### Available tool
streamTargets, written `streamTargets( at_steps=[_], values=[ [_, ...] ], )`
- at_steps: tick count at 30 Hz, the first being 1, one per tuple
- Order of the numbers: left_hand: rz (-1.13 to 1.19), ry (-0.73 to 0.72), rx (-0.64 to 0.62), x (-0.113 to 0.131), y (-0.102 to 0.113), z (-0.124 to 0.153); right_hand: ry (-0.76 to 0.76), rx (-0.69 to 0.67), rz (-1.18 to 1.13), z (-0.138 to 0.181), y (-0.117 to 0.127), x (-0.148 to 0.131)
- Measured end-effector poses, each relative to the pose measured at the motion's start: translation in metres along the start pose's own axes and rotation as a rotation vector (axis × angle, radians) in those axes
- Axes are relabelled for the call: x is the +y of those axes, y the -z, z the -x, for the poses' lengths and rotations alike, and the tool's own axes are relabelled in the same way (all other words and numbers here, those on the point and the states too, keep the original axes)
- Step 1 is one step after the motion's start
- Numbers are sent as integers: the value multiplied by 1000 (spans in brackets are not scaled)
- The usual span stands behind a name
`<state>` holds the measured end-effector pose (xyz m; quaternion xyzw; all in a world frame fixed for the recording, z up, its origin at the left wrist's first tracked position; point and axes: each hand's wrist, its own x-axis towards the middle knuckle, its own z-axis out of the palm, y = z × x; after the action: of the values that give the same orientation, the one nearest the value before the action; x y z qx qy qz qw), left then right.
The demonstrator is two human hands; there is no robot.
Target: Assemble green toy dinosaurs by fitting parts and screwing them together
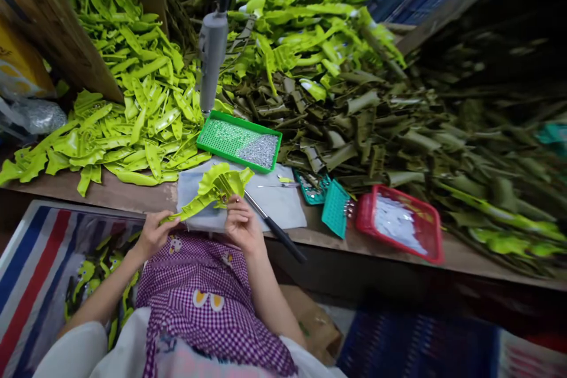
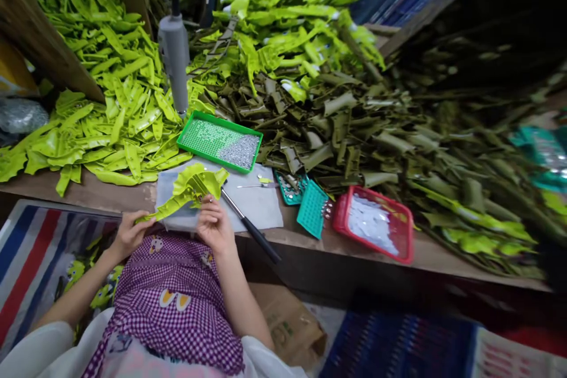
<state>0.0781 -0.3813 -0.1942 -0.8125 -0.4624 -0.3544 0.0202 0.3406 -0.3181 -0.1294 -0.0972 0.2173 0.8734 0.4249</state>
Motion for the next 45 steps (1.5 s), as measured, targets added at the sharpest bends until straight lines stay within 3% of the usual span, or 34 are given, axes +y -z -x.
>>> streamTargets(
  at_steps=[4,6,8,11,14,16,19,22,27,29,32,34,37,39,41,43,45],
  values=[
    [-55,71,-260,-21,22,-19,-16,71,-89,7,29,1],
    [-91,162,-320,-20,32,-31,-42,122,-90,9,36,6],
    [-135,305,-214,-3,31,-42,-66,159,-58,9,38,11],
    [-126,432,6,44,7,-54,-104,186,76,16,41,19],
    [-57,328,-193,89,-31,-61,-194,225,374,39,48,22],
    [-31,287,-282,106,-51,-65,-117,260,669,61,51,18],
    [17,199,-296,115,-68,-71,316,307,1036,85,49,3],
    [20,103,-301,116,-76,-76,727,359,1149,89,38,-12],
    [-30,-88,-409,114,-86,-77,1105,399,1422,73,14,-9],
    [-8,-163,-423,108,-88,-75,1083,267,1724,59,4,-4],
    [55,-257,-439,97,-86,-69,917,-14,2233,28,-1,-7],
    [94,-314,-395,93,-78,-62,889,-69,2447,9,4,-14],
    [180,-391,-240,92,-57,-51,973,-54,2583,-6,19,-26],
    [228,-330,-133,90,-43,-50,1053,-74,2645,-8,28,-28],
    [221,-124,-29,86,-38,-59,1108,-78,2741,-7,35,-27],
    [161,99,34,79,-42,-77,1156,-24,2849,-4,40,-23],
    [83,202,6,72,-54,-95,1210,63,2932,-1,44,-20]
  ],
)
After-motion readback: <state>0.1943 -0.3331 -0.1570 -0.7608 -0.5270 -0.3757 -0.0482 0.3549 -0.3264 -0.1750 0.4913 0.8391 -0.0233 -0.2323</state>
